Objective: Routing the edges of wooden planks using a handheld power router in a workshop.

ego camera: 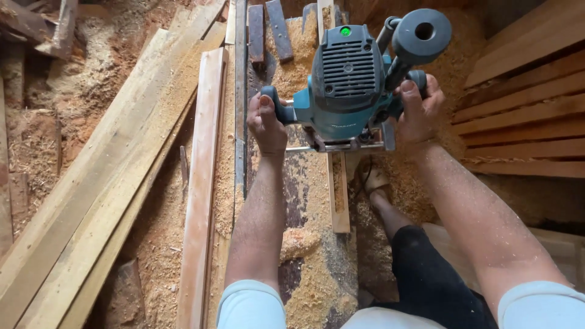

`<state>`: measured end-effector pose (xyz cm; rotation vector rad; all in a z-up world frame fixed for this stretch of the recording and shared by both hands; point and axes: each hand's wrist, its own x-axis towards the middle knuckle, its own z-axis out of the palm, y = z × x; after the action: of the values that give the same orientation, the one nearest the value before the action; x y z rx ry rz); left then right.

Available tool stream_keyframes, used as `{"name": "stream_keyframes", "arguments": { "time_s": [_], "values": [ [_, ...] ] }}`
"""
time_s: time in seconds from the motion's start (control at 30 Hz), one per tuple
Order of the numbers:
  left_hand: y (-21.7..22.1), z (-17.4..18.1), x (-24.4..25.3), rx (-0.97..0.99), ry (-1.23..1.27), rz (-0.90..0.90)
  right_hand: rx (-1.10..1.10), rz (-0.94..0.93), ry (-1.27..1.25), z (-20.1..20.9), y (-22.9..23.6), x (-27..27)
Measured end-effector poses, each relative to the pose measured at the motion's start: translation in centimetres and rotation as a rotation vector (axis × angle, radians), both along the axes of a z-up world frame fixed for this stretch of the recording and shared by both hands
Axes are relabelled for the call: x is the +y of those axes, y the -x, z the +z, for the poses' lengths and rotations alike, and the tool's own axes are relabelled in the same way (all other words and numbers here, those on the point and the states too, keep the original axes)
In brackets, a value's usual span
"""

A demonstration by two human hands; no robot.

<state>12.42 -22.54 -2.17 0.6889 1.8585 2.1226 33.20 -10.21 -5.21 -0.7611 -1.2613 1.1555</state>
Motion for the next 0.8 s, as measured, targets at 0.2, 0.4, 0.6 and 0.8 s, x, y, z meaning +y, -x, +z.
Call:
{"name": "stream_keyframes", "arguments": {
  "time_s": [0.2, 0.4, 0.6, 0.8],
  "values": [
    [1.8, -1.0, 2.1, -0.012, 0.005, -0.030, -0.038, -0.001, -0.028, 0.2, 1.1, 2.2],
    [3.2, 0.8, 4.7, -0.052, -0.068, -0.121, -0.068, 0.052, 0.030, 2.5, 2.9, 3.7],
    [4.5, 1.0, 7.1, 0.002, -0.069, -0.139, -0.129, 0.029, 0.000, 2.8, 4.1, 6.2],
    [5.4, 0.7, 8.6, -0.014, -0.047, -0.117, -0.135, 0.033, 0.052, 2.1, 5.0, 8.0]
  ]
}}
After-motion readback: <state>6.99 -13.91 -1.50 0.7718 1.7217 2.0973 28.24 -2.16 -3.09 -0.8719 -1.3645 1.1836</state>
